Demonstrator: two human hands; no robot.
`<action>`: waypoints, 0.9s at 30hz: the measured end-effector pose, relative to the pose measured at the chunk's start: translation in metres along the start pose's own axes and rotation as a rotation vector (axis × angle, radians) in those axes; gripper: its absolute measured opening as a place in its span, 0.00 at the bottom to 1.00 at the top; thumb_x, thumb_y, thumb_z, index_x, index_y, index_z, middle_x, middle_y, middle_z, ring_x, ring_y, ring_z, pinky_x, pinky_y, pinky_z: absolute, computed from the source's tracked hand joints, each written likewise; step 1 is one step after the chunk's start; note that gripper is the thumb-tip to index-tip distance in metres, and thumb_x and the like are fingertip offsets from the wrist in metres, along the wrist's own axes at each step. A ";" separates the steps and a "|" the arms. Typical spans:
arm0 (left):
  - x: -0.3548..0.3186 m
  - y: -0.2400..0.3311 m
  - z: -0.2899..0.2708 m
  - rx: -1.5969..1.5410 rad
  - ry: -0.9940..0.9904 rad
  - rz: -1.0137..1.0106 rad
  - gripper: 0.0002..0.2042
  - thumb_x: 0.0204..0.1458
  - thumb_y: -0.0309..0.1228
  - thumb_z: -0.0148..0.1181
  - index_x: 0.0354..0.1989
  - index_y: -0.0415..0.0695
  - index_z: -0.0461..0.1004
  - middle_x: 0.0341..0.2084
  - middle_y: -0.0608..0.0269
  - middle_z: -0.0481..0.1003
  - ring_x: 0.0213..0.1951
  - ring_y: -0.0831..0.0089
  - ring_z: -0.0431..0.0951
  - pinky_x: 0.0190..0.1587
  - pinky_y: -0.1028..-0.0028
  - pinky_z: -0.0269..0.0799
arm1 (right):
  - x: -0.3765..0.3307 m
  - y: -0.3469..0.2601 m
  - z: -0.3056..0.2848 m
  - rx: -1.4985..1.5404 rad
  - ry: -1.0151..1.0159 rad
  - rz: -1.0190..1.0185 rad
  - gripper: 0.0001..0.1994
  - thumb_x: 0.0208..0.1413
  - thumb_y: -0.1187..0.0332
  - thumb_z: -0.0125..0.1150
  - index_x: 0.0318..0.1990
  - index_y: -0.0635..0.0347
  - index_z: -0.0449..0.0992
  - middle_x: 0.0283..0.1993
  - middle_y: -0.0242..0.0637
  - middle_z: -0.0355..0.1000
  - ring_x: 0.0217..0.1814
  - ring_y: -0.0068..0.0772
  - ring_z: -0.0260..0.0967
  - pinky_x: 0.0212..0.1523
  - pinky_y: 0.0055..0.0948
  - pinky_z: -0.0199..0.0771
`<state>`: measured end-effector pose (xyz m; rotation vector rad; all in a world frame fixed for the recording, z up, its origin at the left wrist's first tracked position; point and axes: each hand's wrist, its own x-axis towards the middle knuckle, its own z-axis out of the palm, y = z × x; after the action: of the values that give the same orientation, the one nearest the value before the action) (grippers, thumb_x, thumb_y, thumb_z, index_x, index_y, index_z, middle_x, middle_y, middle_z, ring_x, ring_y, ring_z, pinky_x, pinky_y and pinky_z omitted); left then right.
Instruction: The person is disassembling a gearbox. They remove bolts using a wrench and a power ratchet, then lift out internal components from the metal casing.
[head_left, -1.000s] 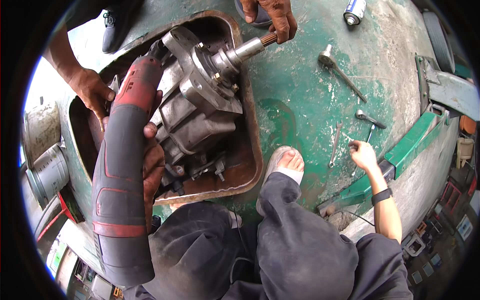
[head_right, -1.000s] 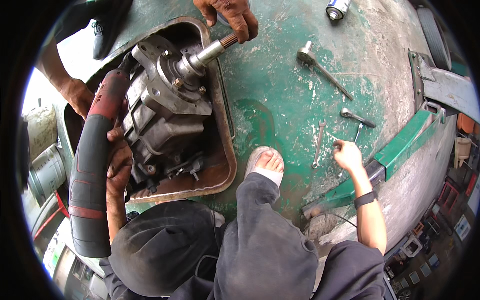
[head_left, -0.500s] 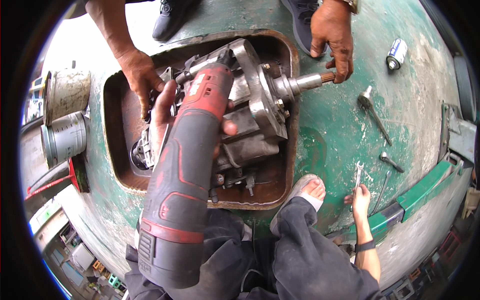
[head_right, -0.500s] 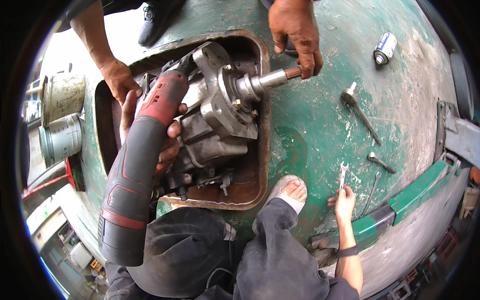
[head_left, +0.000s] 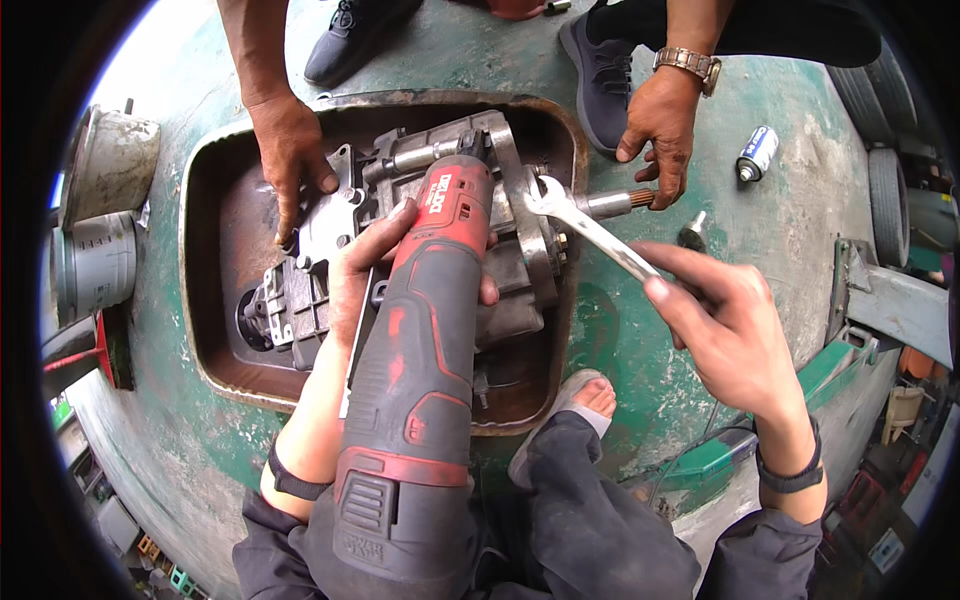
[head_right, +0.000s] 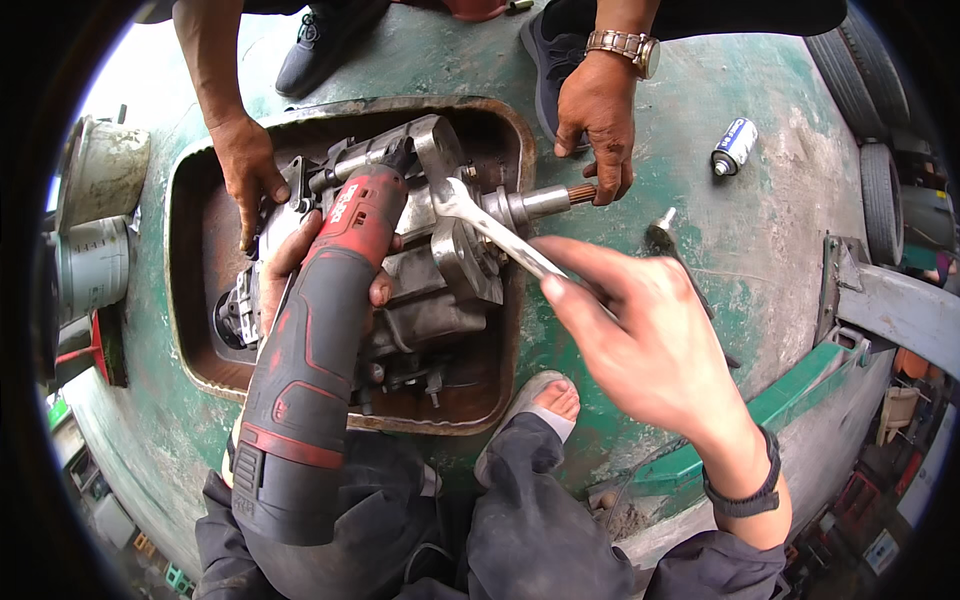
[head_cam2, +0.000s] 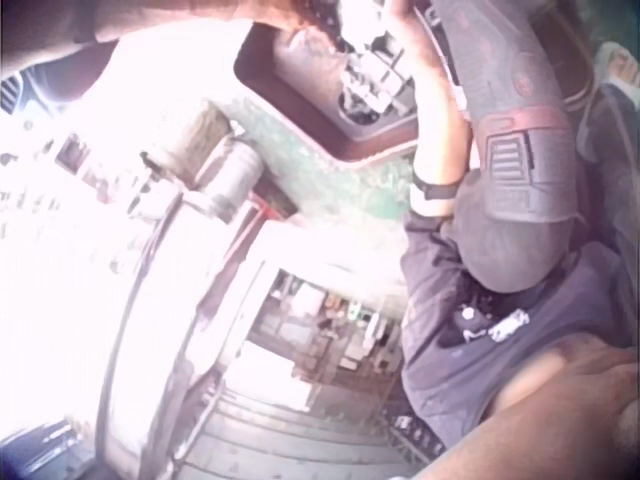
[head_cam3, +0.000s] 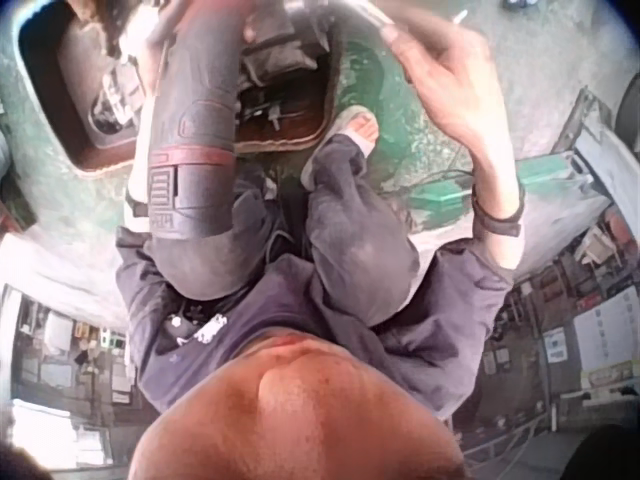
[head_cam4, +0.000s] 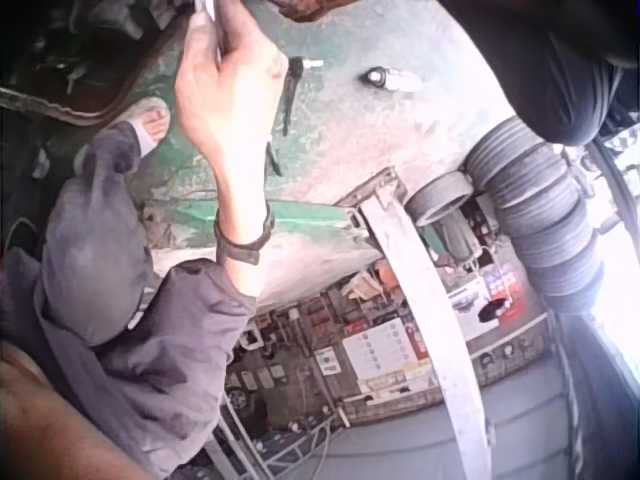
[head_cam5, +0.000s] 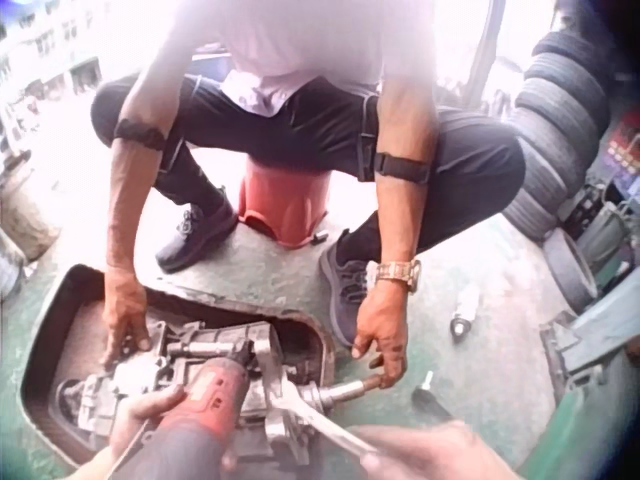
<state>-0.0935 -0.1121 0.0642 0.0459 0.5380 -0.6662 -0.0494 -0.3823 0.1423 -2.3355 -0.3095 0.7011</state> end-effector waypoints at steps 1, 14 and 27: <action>-0.001 0.000 0.002 0.036 0.037 0.042 0.25 0.59 0.49 0.47 0.49 0.35 0.68 0.30 0.36 0.77 0.20 0.57 0.80 0.19 0.66 0.80 | 0.012 -0.006 0.005 -0.097 0.065 -0.085 0.13 0.55 0.70 0.57 0.46 0.66 0.76 0.25 0.51 0.72 0.25 0.47 0.72 0.31 0.37 0.71; -0.007 0.006 0.010 0.158 0.101 0.083 0.21 0.55 0.47 0.52 0.44 0.39 0.73 0.26 0.54 0.78 0.21 0.67 0.79 0.25 0.72 0.78 | 0.056 -0.080 0.034 -0.688 0.023 -0.370 0.07 0.43 0.74 0.59 0.30 0.68 0.76 0.26 0.47 0.76 0.31 0.45 0.78 0.30 0.36 0.78; -0.001 0.011 -0.007 0.222 0.185 0.064 0.22 0.50 0.44 0.57 0.41 0.34 0.73 0.29 0.49 0.78 0.27 0.60 0.80 0.33 0.65 0.80 | 0.065 -0.075 0.075 0.027 0.040 0.171 0.08 0.49 0.74 0.53 0.31 0.75 0.70 0.27 0.56 0.74 0.34 0.59 0.75 0.39 0.45 0.75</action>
<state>-0.0910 -0.1009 0.0569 0.3350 0.6356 -0.6601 -0.0400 -0.2610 0.1189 -2.3667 -0.0817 0.7338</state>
